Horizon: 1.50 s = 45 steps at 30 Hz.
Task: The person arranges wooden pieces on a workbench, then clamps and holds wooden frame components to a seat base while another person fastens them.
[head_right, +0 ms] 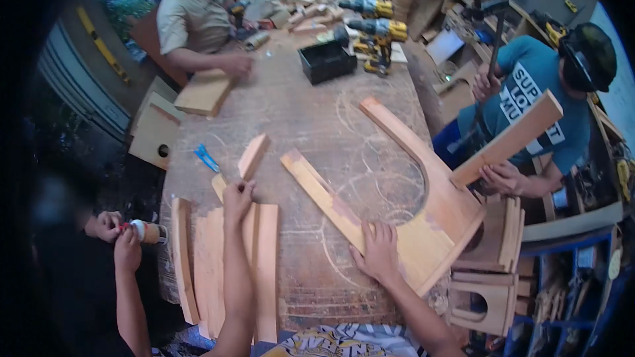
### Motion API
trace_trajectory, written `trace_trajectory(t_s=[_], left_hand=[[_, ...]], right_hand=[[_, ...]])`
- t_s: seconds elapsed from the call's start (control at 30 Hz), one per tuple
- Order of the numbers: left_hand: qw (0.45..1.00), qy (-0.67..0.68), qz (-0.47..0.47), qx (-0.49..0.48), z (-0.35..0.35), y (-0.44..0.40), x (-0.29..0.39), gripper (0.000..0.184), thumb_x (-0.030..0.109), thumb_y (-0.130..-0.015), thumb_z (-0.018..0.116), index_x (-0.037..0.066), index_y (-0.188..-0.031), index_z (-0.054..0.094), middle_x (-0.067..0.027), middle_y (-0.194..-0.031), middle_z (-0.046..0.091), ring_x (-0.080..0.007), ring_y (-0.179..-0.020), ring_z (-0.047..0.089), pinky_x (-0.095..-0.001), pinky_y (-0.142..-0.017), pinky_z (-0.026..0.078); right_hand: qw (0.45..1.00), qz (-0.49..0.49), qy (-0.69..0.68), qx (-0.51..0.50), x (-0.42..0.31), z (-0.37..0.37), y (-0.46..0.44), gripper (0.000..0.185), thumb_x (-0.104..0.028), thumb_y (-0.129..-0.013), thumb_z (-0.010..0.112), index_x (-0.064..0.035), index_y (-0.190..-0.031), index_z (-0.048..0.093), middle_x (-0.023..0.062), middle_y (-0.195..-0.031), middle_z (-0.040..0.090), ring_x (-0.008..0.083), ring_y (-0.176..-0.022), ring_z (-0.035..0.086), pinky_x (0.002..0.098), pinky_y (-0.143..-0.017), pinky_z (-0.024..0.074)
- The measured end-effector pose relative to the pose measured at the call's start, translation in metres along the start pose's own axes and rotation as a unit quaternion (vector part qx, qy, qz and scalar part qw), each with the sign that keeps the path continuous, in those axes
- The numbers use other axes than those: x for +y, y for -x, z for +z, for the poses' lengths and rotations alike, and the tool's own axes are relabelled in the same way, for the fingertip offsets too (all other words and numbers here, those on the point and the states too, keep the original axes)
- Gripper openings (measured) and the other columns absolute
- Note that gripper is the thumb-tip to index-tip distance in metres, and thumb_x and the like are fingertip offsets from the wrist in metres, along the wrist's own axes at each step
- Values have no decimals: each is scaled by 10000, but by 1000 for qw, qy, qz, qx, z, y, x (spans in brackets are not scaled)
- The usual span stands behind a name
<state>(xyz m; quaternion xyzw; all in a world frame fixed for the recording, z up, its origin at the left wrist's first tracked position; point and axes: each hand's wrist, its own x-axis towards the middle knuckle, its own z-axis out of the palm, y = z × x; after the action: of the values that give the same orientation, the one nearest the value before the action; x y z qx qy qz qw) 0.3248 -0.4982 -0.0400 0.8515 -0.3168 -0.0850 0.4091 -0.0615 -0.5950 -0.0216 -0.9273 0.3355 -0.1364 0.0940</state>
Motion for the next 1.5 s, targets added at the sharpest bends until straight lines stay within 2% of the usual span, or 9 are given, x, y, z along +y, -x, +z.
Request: trace_trajectory(t_s=[0.27,0.5,0.67,0.9,1.03,1.17,1.27,1.43,1.5], left_hand=[[992,-34,106,63,-4,4,19,309,312,-867,694,13,-792,680,-156,-677,651,-273,-613,638,-396,-589,493],[975,45,128,174,-16,113,28,176,176,-900,642,14,-857,698,-138,-747,679,-233,-678,652,-363,-625,496],[996,91,20,-3,-31,240,28,180,191,-826,754,21,-790,707,-52,-686,676,-102,-644,611,-291,-600,493],[994,69,-37,81,-69,334,30,357,207,-711,867,37,-618,568,15,-531,510,-57,-493,412,-259,-450,346],[991,-1,-89,98,-84,357,36,372,191,-738,846,37,-606,534,5,-528,514,-66,-492,417,-260,-456,359],[978,158,-63,123,-63,392,23,379,261,-783,812,34,-619,555,-24,-557,575,-60,-535,484,-248,-495,419],[997,27,-14,71,-74,432,69,425,309,-818,779,19,-607,550,-79,-536,557,-84,-516,470,-306,-484,414],[996,34,-79,27,-50,533,69,479,398,-825,748,23,-602,553,-104,-515,536,-192,-460,473,-345,-491,424],[996,-6,-84,-41,-52,569,68,469,437,-830,723,39,-624,585,-108,-542,567,-263,-487,546,-363,-515,457]], right_hand=[[999,-14,-4,45,0,0,3,674,-410,-792,626,32,-1279,480,258,-1195,475,402,-1182,415,562,-1074,232],[996,-13,14,86,6,12,17,712,-429,-796,621,28,-1319,464,264,-1178,479,417,-1169,413,574,-1081,230],[996,8,-7,84,18,22,12,741,-431,-792,626,25,-1348,446,257,-1196,484,411,-1185,413,568,-1095,227],[999,21,-22,16,5,1,18,757,-419,-791,643,29,-1363,428,265,-1256,471,406,-1256,382,554,-1114,205],[995,-31,-19,89,12,12,12,746,-437,-792,640,27,-1345,452,261,-1240,474,404,-1242,386,552,-1116,198],[984,-16,-108,137,8,7,24,549,-308,-791,671,26,-1209,546,256,-1195,502,409,-1150,448,512,-1042,313],[960,-29,-149,234,-2,10,42,314,-149,-770,677,21,-1027,614,266,-1100,558,415,-1033,510,492,-918,410],[921,-147,-313,181,-28,-13,125,143,-87,-827,612,22,-915,641,195,-869,649,339,-862,615,446,-786,492],[859,65,-507,-33,-18,-22,145,127,-96,-878,606,-6,-958,647,133,-834,676,261,-781,646,369,-738,517]])
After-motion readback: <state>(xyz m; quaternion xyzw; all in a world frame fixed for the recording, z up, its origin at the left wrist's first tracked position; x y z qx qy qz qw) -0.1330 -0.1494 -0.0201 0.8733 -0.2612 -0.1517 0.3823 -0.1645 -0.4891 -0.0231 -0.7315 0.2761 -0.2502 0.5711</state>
